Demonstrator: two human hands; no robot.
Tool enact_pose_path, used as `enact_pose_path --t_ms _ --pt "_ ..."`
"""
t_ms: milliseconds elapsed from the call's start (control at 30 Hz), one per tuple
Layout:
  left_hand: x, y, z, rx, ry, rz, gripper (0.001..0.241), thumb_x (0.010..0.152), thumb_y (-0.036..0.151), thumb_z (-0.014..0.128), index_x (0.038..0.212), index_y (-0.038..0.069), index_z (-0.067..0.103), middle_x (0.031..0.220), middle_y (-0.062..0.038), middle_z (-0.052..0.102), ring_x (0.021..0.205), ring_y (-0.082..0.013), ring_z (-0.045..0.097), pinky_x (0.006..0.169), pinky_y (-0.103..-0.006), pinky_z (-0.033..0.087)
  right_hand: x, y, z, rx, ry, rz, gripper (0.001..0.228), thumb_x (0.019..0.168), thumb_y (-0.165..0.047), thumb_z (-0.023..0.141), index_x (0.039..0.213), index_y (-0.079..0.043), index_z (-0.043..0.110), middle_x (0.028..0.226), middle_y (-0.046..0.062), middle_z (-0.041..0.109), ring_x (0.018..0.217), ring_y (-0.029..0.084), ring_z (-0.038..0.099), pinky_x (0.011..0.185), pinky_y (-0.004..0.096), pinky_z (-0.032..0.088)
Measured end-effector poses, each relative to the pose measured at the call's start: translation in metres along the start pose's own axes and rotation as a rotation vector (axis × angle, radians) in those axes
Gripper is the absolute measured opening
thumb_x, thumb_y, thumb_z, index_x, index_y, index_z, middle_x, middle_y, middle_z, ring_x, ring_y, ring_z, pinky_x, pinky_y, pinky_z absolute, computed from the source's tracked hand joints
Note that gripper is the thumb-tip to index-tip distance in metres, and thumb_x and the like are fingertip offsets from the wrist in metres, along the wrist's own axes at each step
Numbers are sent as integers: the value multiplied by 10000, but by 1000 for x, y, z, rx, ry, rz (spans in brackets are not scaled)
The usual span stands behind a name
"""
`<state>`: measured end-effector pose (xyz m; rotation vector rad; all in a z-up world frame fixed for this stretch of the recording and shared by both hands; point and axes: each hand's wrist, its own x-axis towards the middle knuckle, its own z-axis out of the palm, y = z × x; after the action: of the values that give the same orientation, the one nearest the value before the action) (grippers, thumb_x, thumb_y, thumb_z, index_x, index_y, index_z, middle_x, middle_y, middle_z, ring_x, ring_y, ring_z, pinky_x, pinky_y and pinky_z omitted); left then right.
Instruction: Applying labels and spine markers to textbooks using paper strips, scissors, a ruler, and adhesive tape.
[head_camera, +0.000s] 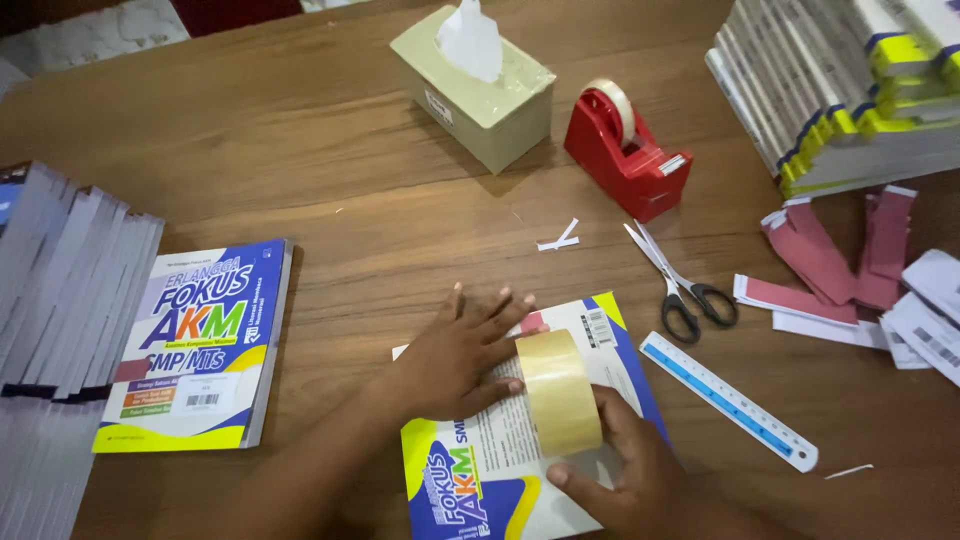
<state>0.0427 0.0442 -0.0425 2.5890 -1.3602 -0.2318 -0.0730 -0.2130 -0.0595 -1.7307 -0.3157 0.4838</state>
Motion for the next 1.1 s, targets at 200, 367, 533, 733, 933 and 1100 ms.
enact_pose_path --t_ms 200,367,533,733,933,1100 --pt "-13 1 -3 -10 52 -173 687 964 588 447 1496 156 501 1677 -104 249 1544 -349 183 1156 -758 -9 23 15 -3 -257 179 -271 950 682 -297 916 1413 -12 381 1222 190 657 1092 296 719 946 458 596" --pt "-45 9 0 -40 48 -542 631 987 602 440 1510 253 502 1670 -142 303 1525 -437 277 1159 -772 166 68 -31 6 -289 234 -324 993 605 -250 978 1387 78 461 1117 306 668 1076 524 674 981 607 530" --pt "-74 42 6 -221 166 -937 745 1001 546 503 1603 138 343 1598 -327 308 1504 -522 279 1180 -651 318 111 -25 29 -350 322 -196 712 767 -341 814 1352 -62 521 1062 253 674 1019 476 688 855 548 564" --pt "-113 91 22 15 228 -953 609 967 549 604 1458 198 516 1169 -68 527 1120 -268 496 1011 -491 397 110 -39 20 -525 232 -94 703 804 -139 790 1407 -45 442 1241 202 617 1103 324 678 879 433 632" --pt "-122 159 70 103 495 -665 811 875 610 677 1374 -20 566 1419 -211 474 1226 -448 416 1100 -622 258 82 -59 2 -587 286 35 562 794 -178 798 1317 -66 628 1207 122 699 1034 253 673 888 389 549" --pt "-103 196 83 7 430 -539 940 942 730 484 1447 -63 462 1396 -239 468 1331 -435 405 1147 -771 77 57 -84 3 -588 267 240 359 850 -147 717 1207 -116 691 1162 83 731 982 243 706 833 380 564"
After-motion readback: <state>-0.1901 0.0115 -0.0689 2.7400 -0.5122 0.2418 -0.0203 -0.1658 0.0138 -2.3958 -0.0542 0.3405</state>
